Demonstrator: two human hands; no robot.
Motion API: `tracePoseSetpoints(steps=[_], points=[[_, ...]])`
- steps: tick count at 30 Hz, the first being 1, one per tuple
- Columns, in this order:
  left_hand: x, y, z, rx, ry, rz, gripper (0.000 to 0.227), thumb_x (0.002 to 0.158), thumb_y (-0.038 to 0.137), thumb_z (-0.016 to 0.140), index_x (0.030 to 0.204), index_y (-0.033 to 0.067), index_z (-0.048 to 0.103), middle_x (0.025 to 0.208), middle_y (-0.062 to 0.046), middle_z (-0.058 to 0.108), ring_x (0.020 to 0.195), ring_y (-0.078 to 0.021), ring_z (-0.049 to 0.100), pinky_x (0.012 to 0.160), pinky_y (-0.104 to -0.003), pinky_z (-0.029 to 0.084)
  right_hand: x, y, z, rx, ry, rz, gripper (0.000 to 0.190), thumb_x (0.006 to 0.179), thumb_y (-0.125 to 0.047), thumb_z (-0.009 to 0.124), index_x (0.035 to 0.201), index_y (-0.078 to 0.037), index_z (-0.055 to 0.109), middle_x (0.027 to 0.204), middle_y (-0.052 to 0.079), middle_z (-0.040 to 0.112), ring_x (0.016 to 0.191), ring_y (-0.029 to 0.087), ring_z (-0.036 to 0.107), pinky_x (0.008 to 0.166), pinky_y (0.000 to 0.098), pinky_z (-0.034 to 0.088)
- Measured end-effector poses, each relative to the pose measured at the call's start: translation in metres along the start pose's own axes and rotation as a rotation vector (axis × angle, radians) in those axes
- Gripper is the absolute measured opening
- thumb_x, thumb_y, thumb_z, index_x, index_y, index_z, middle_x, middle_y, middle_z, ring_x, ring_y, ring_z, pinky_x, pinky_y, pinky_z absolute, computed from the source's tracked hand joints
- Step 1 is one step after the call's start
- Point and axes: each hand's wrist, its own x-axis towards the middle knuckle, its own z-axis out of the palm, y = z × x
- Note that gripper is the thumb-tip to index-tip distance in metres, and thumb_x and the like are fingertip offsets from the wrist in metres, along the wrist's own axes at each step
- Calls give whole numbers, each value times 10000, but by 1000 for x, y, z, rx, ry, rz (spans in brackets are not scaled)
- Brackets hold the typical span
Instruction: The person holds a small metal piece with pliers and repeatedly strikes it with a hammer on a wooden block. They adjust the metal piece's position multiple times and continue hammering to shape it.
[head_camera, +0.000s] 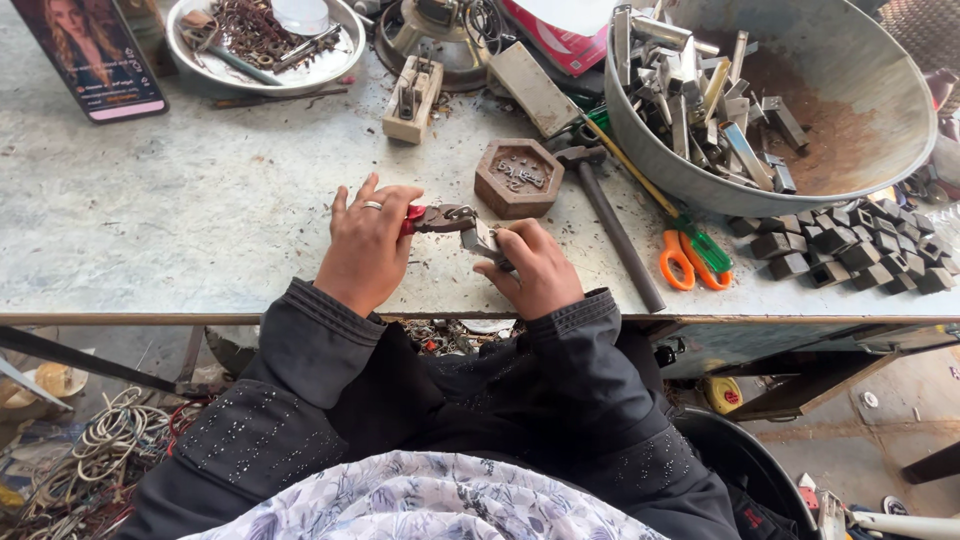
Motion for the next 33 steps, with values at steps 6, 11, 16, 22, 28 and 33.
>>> tracePoseSetpoints(steps=[6, 11, 16, 22, 28, 33], points=[[4, 0, -5, -150, -90, -46, 357, 936, 98, 661, 1248, 110, 487, 1190, -123, 616, 1166, -337, 600, 1098, -532, 406, -2, 3, 0, 8, 14, -1, 452, 861, -263, 828, 1189, -24, 629, 1120, 134, 627, 994, 335, 648, 820, 407, 548], [11, -8, -11, -120, -113, 22, 528, 854, 89, 696, 1333, 94, 473, 1151, -153, 602, 1137, -366, 581, 1044, -530, 409, -2, 6, 1, 21, 11, 3, 465, 860, -269, 829, 1210, -33, 634, 1085, 132, 618, 954, 321, 648, 797, 405, 544], [23, -22, -11, -108, -219, 4, 566, 757, 190, 779, 1250, 66, 530, 1080, -189, 595, 1099, -400, 555, 1004, -525, 403, -2, 7, 2, 20, -4, 23, 446, 866, -269, 821, 1201, -38, 637, 1047, 117, 614, 929, 309, 648, 786, 409, 541], [28, -22, -10, -20, -186, -2, 263, 761, 200, 788, 912, 58, 627, 867, -114, 665, 887, -327, 647, 868, -445, 520, -5, 11, 5, -51, 14, -33, 433, 850, -287, 838, 1167, -59, 650, 1021, 109, 609, 956, 317, 625, 802, 413, 536], [44, -16, -16, 25, -104, 3, 260, 760, 226, 814, 830, 84, 607, 728, -96, 637, 698, -292, 648, 677, -439, 542, -8, 24, 13, -20, 145, -28, 568, 871, -261, 841, 1359, -121, 587, 1125, 95, 614, 1011, 257, 622, 876, 391, 549], [97, -15, -16, 110, -44, 87, 293, 861, 316, 823, 795, 112, 623, 704, -85, 634, 636, -259, 646, 644, -431, 536, -9, 35, 15, 164, 315, 144, 890, 883, -264, 833, 1568, -86, 293, 1432, 194, 437, 999, 217, 592, 779, 319, 568]])
